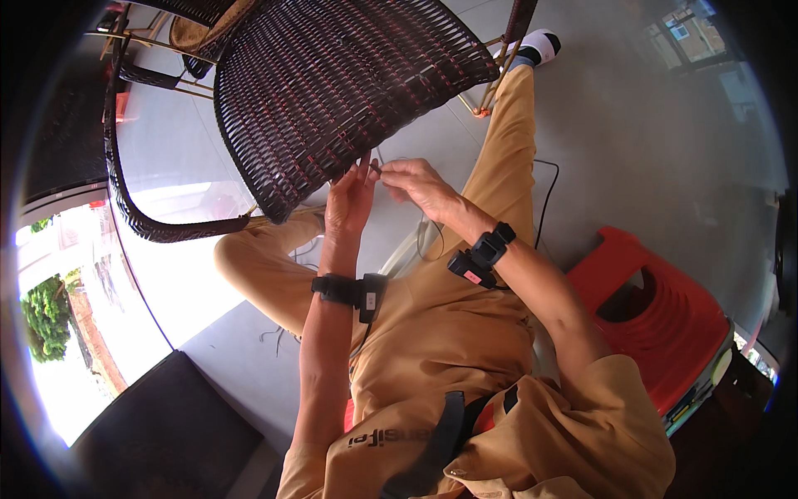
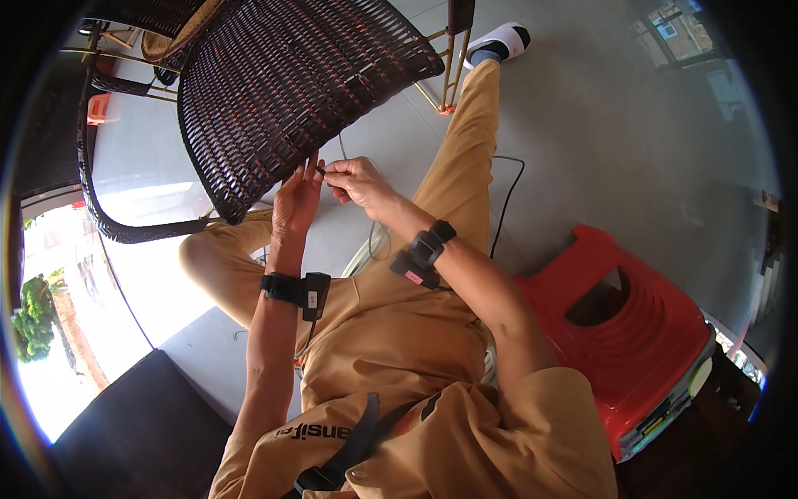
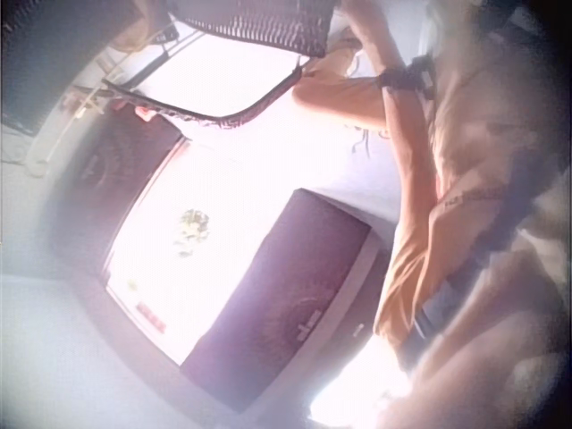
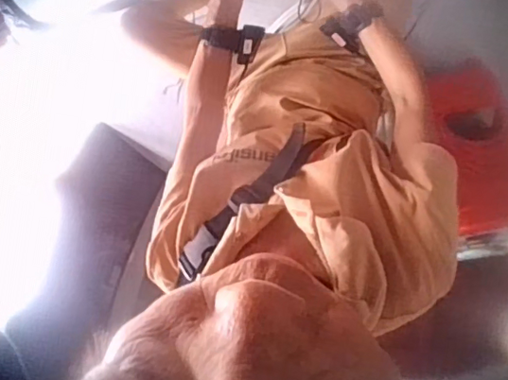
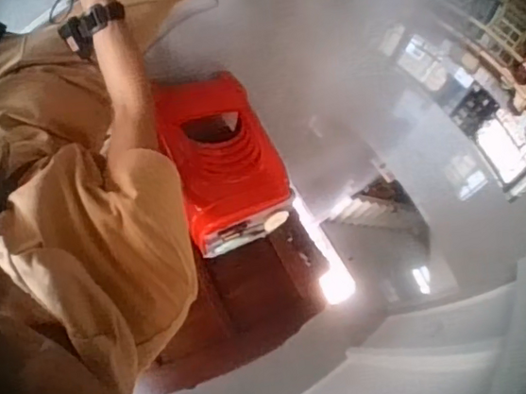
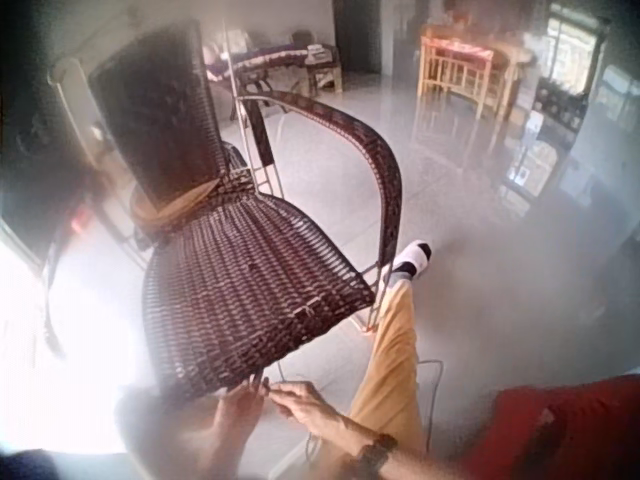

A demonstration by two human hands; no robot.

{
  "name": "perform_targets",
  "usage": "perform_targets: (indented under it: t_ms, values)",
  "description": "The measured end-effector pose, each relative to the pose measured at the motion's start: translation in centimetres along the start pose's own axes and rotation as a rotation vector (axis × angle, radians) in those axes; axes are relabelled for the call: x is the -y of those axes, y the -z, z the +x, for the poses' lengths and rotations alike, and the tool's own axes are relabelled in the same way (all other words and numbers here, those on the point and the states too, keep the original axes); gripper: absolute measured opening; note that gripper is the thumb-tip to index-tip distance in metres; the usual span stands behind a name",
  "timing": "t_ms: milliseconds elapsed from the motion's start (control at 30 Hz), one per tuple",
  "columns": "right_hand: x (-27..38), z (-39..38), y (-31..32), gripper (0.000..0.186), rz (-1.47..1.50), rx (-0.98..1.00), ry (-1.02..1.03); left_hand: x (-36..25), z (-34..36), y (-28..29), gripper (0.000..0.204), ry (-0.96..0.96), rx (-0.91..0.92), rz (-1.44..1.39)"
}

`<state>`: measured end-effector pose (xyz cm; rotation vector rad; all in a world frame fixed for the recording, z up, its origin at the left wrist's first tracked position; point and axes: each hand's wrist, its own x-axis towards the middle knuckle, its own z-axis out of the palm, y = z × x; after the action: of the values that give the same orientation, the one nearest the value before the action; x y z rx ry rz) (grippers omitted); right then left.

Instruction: The person repairs a wicker chair by threading plastic strips through the frame and securing them using a lighter to melt the ends together.

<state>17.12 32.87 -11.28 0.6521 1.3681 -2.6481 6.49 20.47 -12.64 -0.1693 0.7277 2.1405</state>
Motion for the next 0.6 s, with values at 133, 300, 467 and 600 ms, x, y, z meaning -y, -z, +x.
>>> perform_targets:
  t_ms: [133,300,467,600]
  values:
    - [-0.6,0.6,-0.9,0.018,0.016,-0.132,0.028,0.2,1.2,1.8,0.034,-0.063,0.044,-0.033]
    - [-0.9,0.6,-1.2,0.017,0.002,-0.154,0.139,-0.7,1.4,2.1,0.043,-0.093,0.122,-0.008]
    - [4.5,-3.0,0.6,0.015,0.110,-0.379,0.379,-3.4,-2.0,3.5,0.040,0.036,0.099,0.303]
    - [11.0,-4.2,6.4,0.009,0.117,-0.705,0.639,-8.8,-8.3,0.2,0.041,0.219,-0.102,0.586]
